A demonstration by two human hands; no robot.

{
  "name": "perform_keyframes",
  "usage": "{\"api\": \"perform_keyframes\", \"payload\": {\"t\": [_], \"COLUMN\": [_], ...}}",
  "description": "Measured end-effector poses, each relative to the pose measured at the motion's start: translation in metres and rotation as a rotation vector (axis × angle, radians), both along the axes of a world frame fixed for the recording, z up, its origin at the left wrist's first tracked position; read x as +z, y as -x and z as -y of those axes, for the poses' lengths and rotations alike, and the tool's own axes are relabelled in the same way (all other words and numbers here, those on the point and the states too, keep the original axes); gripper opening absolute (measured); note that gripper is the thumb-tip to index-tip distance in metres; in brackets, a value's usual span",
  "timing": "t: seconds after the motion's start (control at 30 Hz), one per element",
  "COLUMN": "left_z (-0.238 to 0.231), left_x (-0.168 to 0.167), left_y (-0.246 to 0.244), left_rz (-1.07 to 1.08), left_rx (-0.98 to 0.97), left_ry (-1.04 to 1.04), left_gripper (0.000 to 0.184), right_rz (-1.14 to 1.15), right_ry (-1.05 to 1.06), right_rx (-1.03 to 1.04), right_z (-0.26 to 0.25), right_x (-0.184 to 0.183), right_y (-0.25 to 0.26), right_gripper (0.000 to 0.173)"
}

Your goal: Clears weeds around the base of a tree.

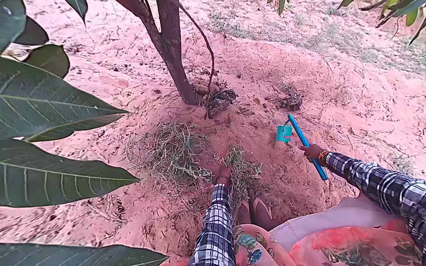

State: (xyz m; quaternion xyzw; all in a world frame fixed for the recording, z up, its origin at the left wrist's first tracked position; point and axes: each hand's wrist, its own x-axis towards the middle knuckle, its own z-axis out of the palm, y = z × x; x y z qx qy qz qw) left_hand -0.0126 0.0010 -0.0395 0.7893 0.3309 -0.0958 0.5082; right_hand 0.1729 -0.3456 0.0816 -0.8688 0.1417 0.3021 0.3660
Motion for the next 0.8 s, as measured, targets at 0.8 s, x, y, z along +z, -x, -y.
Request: {"api": "perform_keyframes", "payload": {"t": [0.8], "left_z": [0.003], "left_x": [0.013], "left_y": [-0.001], "left_rz": [-0.051], "left_rx": [0.014], "left_ry": [0.022], "left_gripper": [0.046], "right_rz": [0.394], "right_ry": [0.326], "right_rx": [0.191], "right_z": [0.001], "right_x": [0.022], "right_y": [-0.050], "right_gripper": [0.060]}}
